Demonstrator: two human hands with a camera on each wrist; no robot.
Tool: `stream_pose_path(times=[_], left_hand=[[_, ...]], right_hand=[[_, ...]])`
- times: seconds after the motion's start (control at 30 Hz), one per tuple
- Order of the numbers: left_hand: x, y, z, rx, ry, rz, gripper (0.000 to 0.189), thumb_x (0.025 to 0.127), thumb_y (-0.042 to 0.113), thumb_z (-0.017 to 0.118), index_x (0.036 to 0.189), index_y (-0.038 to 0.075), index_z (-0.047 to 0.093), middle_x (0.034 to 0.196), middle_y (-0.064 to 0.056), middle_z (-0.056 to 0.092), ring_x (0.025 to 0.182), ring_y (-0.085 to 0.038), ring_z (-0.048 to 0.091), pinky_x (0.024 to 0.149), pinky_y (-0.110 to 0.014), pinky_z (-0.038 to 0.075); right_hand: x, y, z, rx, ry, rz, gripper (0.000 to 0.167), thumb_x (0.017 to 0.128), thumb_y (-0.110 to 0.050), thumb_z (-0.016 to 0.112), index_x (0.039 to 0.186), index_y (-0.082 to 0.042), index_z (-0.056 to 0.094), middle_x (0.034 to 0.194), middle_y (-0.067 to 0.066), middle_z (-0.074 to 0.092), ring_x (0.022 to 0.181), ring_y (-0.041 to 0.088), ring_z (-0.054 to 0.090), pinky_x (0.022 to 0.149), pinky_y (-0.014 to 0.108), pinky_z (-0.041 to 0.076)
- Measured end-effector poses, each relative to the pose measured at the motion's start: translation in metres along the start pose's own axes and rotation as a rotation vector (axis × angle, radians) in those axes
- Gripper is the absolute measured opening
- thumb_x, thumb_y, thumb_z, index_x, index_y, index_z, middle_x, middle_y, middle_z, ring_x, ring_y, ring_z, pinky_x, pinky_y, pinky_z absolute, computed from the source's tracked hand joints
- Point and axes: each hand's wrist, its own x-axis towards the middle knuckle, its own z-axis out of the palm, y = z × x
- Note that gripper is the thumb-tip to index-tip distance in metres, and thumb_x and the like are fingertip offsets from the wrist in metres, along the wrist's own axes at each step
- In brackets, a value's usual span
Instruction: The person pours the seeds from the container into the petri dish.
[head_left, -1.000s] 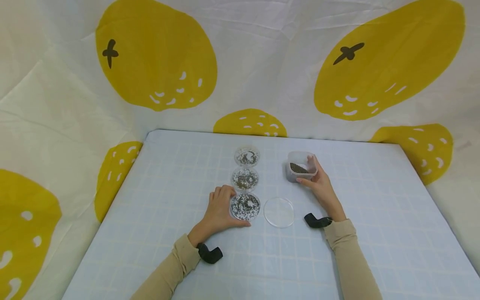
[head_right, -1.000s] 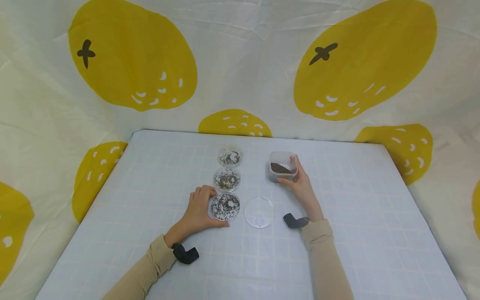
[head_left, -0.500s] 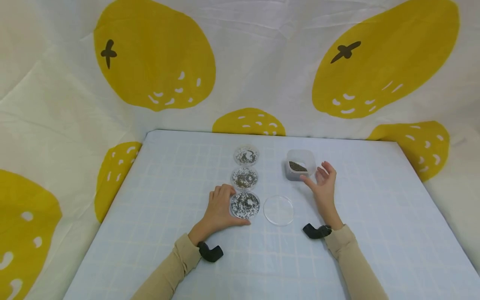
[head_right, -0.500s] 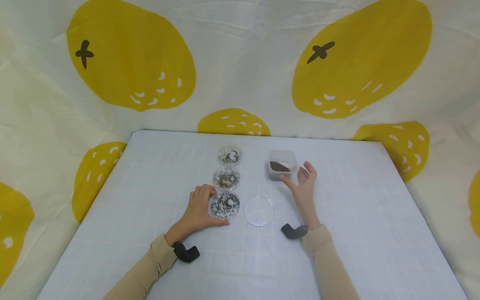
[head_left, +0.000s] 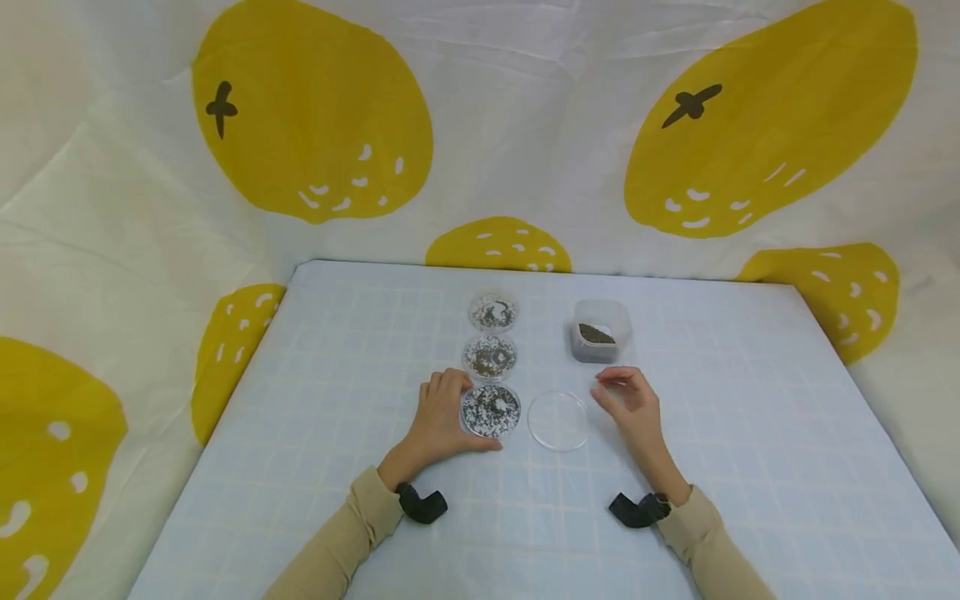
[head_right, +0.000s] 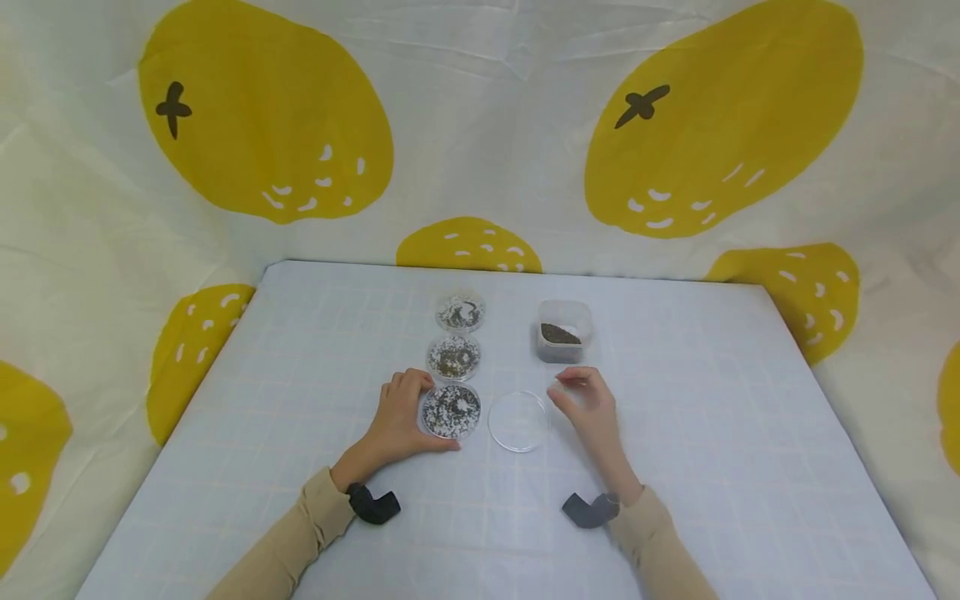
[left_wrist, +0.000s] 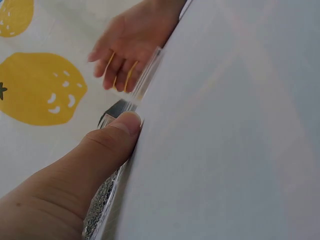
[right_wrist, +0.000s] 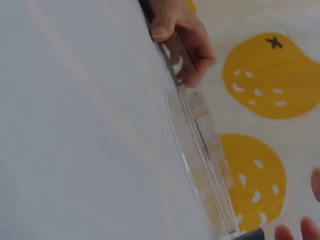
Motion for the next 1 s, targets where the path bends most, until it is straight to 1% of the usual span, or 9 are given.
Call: stream_pose_path(times=[0.07, 0.17, 0.23, 0.3, 0.37, 0.43, 0.77, 0.87, 1.0], left_hand=[[0.0, 0.001, 0.0, -0.008, -0.002, 0.0, 0.094, 0.052, 0.07, 0.087, 0.112, 0.013, 0.043, 0.108, 0.002, 0.042, 0.094, -0.018, 0.035, 0.08, -0.035, 0.029], [0.001, 0.001, 0.0, -0.008, -0.01, -0.006, 0.094, 0.052, 0.07, 0.087, 0.113, 0.013, 0.043, 0.107, 0.002, 0.042, 0.094, -0.018, 0.034, 0.08, -0.035, 0.029], [0.001, 0.001, 0.0, -0.006, -0.011, -0.01, 0.095, 0.052, 0.071, 0.087, 0.113, 0.014, 0.043, 0.107, 0.003, 0.041, 0.094, -0.017, 0.034, 0.081, -0.034, 0.029], [0.001, 0.001, 0.0, 0.0, -0.014, -0.014, 0.094, 0.052, 0.071, 0.087, 0.113, 0.014, 0.043, 0.106, 0.003, 0.041, 0.094, -0.017, 0.034, 0.081, -0.034, 0.029], [0.001, 0.001, 0.0, -0.001, -0.012, -0.012, 0.094, 0.051, 0.07, 0.087, 0.113, 0.014, 0.043, 0.106, 0.003, 0.041, 0.094, -0.017, 0.034, 0.082, -0.034, 0.029], [0.0, 0.0, 0.0, -0.004, -0.011, -0.01, 0.094, 0.051, 0.07, 0.087, 0.113, 0.014, 0.043, 0.106, 0.003, 0.041, 0.094, -0.017, 0.035, 0.082, -0.035, 0.03], [-0.002, -0.002, 0.0, -0.004, -0.015, -0.011, 0.094, 0.052, 0.073, 0.085, 0.112, 0.015, 0.042, 0.106, 0.004, 0.041, 0.094, -0.017, 0.034, 0.082, -0.034, 0.029], [-0.001, -0.001, 0.0, -0.008, -0.01, -0.009, 0.094, 0.052, 0.072, 0.086, 0.112, 0.014, 0.043, 0.105, 0.004, 0.041, 0.094, -0.017, 0.034, 0.082, -0.034, 0.029], [0.001, 0.001, -0.001, -0.01, -0.01, -0.007, 0.094, 0.052, 0.071, 0.086, 0.112, 0.014, 0.043, 0.105, 0.003, 0.041, 0.093, -0.017, 0.034, 0.081, -0.035, 0.029]], right_hand=[[-0.001, 0.0, -0.001, -0.099, -0.167, -0.045, 0.046, 0.078, 0.013, 0.077, 0.119, 0.011, 0.057, 0.115, 0.026, 0.06, 0.111, 0.021, 0.058, 0.1, 0.023, 0.045], [-0.001, 0.001, -0.002, -0.263, -0.384, -0.1, 0.073, 0.073, -0.006, 0.089, 0.135, 0.001, 0.052, 0.132, 0.017, 0.057, 0.126, 0.023, 0.05, 0.11, 0.02, 0.033], [-0.001, 0.003, -0.002, -0.375, -0.488, -0.134, 0.092, 0.067, -0.026, 0.094, 0.143, -0.004, 0.047, 0.141, 0.01, 0.053, 0.132, 0.022, 0.045, 0.112, 0.019, 0.028], [-0.001, 0.004, -0.002, -0.453, -0.556, -0.156, 0.105, 0.062, -0.042, 0.095, 0.148, -0.008, 0.043, 0.146, 0.005, 0.048, 0.135, 0.022, 0.041, 0.113, 0.02, 0.026], [-0.001, 0.005, -0.002, -0.507, -0.586, -0.187, 0.112, 0.059, -0.051, 0.094, 0.149, -0.009, 0.043, 0.148, 0.004, 0.046, 0.135, 0.022, 0.041, 0.113, 0.024, 0.027], [-0.001, 0.006, -0.001, -0.541, -0.595, -0.213, 0.111, 0.059, -0.055, 0.092, 0.148, -0.008, 0.044, 0.147, 0.004, 0.047, 0.134, 0.023, 0.042, 0.112, 0.029, 0.028], [-0.004, 0.005, 0.005, -0.536, -0.574, -0.234, 0.102, 0.062, -0.05, 0.092, 0.145, -0.009, 0.048, 0.142, 0.003, 0.052, 0.13, 0.023, 0.046, 0.109, 0.04, 0.033], [-0.004, 0.003, 0.007, -0.535, -0.581, -0.218, 0.102, 0.064, -0.049, 0.092, 0.147, -0.01, 0.046, 0.144, 0.003, 0.051, 0.132, 0.023, 0.044, 0.11, 0.039, 0.032], [-0.002, -0.005, 0.01, -0.493, -0.586, -0.172, 0.1, 0.067, -0.044, 0.091, 0.148, -0.009, 0.044, 0.147, 0.002, 0.048, 0.133, 0.022, 0.042, 0.112, 0.029, 0.03]])
